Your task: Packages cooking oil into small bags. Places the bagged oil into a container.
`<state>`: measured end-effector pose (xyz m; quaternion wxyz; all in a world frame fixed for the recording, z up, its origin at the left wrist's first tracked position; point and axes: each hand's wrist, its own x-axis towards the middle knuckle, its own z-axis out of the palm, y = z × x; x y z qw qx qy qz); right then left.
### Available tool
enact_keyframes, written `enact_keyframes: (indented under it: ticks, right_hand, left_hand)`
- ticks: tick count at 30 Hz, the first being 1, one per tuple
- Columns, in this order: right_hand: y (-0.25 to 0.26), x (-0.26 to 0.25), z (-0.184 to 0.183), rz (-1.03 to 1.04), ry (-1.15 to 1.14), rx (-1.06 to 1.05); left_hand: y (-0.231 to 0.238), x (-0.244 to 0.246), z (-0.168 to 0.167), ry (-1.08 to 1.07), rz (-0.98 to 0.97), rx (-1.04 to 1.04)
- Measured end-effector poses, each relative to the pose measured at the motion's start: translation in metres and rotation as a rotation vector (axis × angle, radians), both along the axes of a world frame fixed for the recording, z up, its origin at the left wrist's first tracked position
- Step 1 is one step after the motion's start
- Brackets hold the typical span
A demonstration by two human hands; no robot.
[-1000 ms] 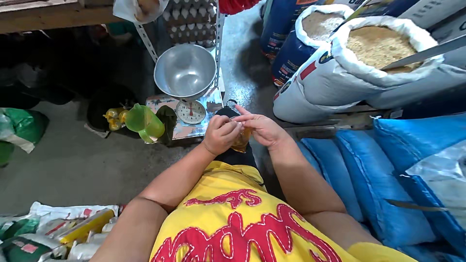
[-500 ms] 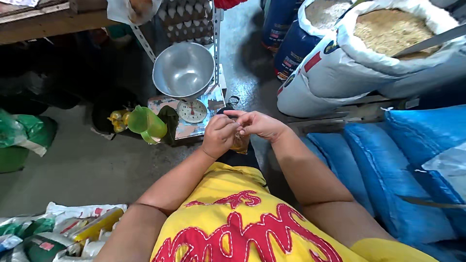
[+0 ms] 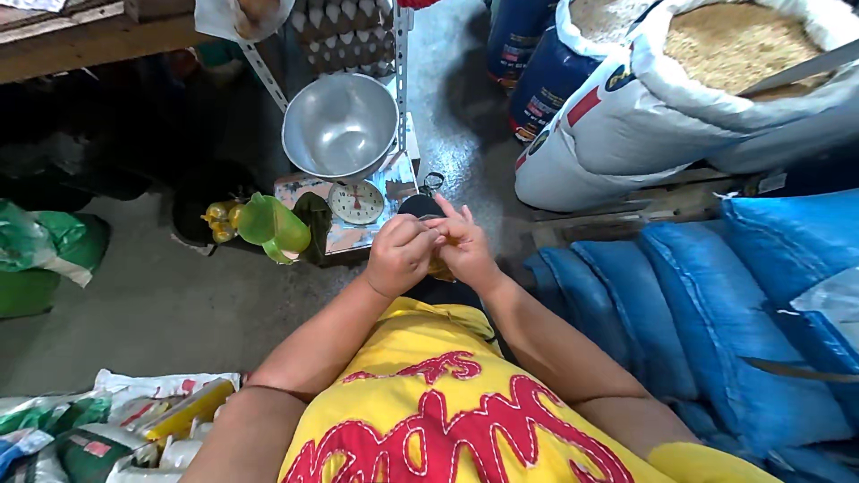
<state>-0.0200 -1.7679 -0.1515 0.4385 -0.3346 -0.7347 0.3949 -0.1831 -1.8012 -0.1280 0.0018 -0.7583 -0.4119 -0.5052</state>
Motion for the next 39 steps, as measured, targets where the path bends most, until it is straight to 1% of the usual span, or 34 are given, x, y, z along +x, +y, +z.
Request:
enact_keyframes:
  ticks: [1,2,5,6,7,10,12,14,17,19,21,24,26,28,31,33,35,37,39]
  right_hand:
    - [-0.003,-0.002,-0.001,-0.04,0.029,0.044]
    - [-0.004,-0.003,-0.003,-0.073,0.059,0.061]
    - [-0.005,-0.001,-0.009,-0.126,0.121,-0.003]
    - [-0.005,0.0,-0.009,-0.142,0.127,-0.019]
    - [-0.006,0.001,-0.008,-0.159,0.132,-0.034]
    - [-0.009,0.001,-0.005,-0.22,0.13,-0.015]
    - [-0.013,0.0,-0.003,-0.247,0.105,-0.032]
    - [-0.016,0.002,-0.001,-0.242,0.073,-0.063]
    - [-0.017,0.007,0.001,-0.205,0.032,-0.127]
    - [-0.016,0.009,0.003,-0.192,-0.012,-0.137]
    - [-0.015,0.012,0.007,-0.162,-0.048,-0.155]
    - [-0.009,0.012,0.009,-0.142,-0.021,-0.235]
    - [-0.011,0.013,0.012,-0.127,-0.087,-0.287]
    - [-0.013,0.013,0.011,-0.134,-0.103,-0.326]
    - [-0.021,0.016,0.014,-0.093,-0.179,-0.354]
    - [-0.026,0.015,0.014,-0.09,-0.203,-0.329]
    - [-0.028,0.009,0.004,-0.101,-0.168,-0.202]
    - [-0.032,-0.001,-0.005,-0.097,-0.061,-0.038]
    - [-0.035,-0.016,-0.009,-0.05,0.087,0.092]
  left_hand:
    - [0.0,0.001,0.001,0.002,0.004,-0.017]
    - [0.001,0.001,0.003,-0.009,0.01,-0.076]
    - [0.001,-0.001,0.006,-0.172,-0.002,-0.438]
    - [-0.001,0.0,0.004,-0.227,-0.014,-0.528]
    - [-0.003,0.001,0.002,-0.274,-0.027,-0.568]
    - [-0.007,0.011,-0.005,-0.378,-0.025,-0.54]
    - [-0.008,0.017,-0.007,-0.41,-0.01,-0.503]
    - [-0.008,0.019,-0.01,-0.357,-0.019,-0.41]
    - [-0.002,0.019,-0.017,-0.216,-0.052,-0.171]
    - [0.002,0.02,-0.017,-0.19,-0.083,-0.092]
    - [0.002,0.022,-0.013,-0.2,-0.101,-0.08]
    - [0.002,0.025,-0.006,-0.206,-0.137,-0.106]
    - [0.001,0.025,-0.002,-0.202,-0.179,-0.139]
    - [0.002,0.025,0.002,-0.201,-0.217,-0.156]
    - [-0.001,0.025,0.006,-0.205,-0.23,-0.183]
    - [-0.005,0.026,0.006,-0.24,-0.208,-0.234]
    - [-0.009,0.024,0.007,-0.31,-0.177,-0.273]
    - [-0.015,0.018,0.009,-0.372,-0.143,-0.279]
    - [-0.024,0.01,0.015,-0.429,-0.109,-0.272]
